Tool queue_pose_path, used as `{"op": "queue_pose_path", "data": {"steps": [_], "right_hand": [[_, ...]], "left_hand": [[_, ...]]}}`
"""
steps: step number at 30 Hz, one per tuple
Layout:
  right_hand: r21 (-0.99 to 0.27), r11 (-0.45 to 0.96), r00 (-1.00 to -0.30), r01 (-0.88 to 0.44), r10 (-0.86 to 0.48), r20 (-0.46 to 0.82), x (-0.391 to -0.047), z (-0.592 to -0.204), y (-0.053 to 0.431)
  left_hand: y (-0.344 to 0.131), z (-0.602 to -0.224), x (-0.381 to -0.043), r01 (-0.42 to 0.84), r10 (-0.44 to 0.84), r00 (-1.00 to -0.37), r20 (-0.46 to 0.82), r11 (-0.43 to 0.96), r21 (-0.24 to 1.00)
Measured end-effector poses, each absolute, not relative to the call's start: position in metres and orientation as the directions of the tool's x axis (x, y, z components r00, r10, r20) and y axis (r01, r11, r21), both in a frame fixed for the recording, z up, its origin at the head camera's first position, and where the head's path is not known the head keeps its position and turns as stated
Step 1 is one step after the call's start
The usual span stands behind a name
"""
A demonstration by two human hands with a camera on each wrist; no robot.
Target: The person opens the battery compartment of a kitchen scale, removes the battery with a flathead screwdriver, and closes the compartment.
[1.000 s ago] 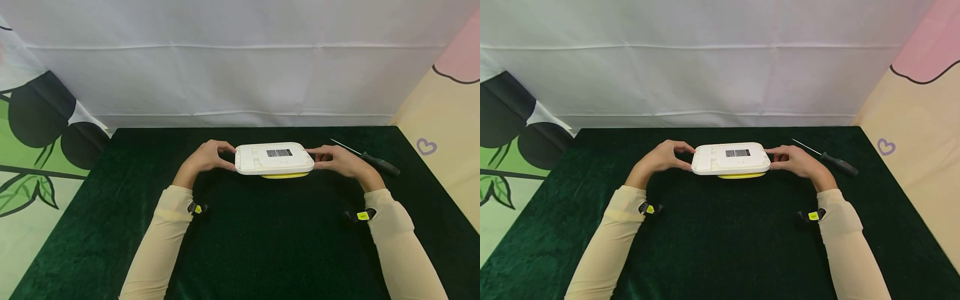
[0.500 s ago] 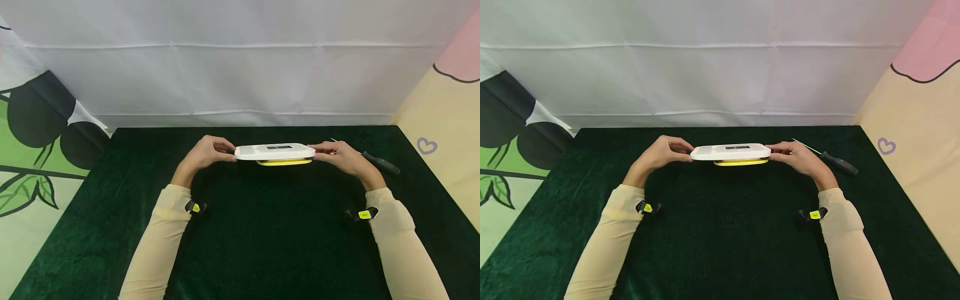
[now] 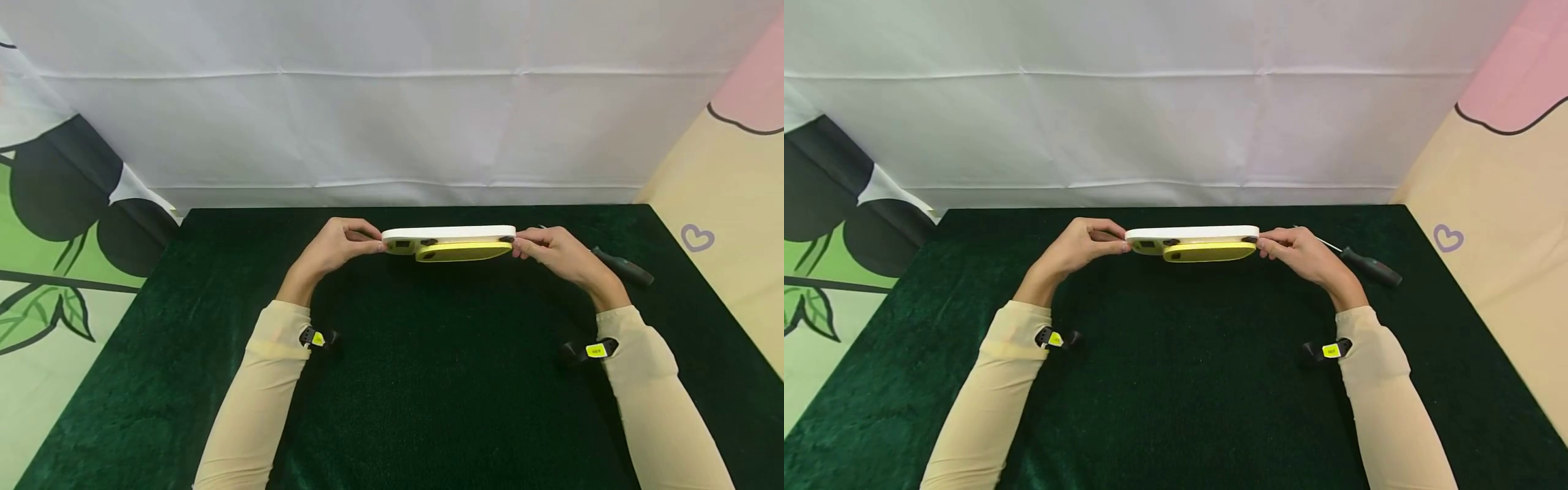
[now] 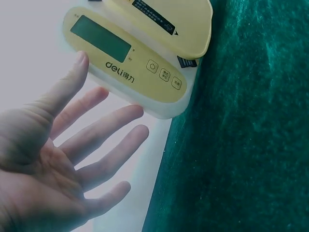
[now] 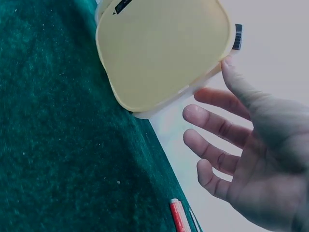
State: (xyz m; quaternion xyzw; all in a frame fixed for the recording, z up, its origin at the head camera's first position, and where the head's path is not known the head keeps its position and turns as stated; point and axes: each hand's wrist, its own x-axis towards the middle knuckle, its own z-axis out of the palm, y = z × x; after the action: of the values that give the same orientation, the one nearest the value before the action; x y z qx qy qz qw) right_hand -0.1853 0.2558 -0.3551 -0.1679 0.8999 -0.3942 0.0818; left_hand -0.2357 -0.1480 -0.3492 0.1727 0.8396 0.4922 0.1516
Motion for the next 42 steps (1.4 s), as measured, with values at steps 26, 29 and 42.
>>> {"op": "queue_pose_path", "data": {"steps": [26,29,42], "right_hand": [[-0.793,0.597,-0.966,-0.12,-0.254,-0.044,-0.187,-0.366,0.243],[-0.802,0.582,-0.967,-0.137,-0.252,-0.018,-0.187,-0.37,0.242],[-0.815,0.563,-0.983,-0.137,-0.181,0.041,-0.19,-0.378,0.234]], "left_hand": [[-0.136,-0.356,-0.237,0.051,0.349,-0.932,-0.1,0.4,0.915],[-0.132,-0.358,-0.237,0.084,0.318,-0.945,-0.075,0.457,0.885],[-0.122,-0.364,-0.232,0.184,0.218,-0.973,0.073,0.553,0.812]]}}
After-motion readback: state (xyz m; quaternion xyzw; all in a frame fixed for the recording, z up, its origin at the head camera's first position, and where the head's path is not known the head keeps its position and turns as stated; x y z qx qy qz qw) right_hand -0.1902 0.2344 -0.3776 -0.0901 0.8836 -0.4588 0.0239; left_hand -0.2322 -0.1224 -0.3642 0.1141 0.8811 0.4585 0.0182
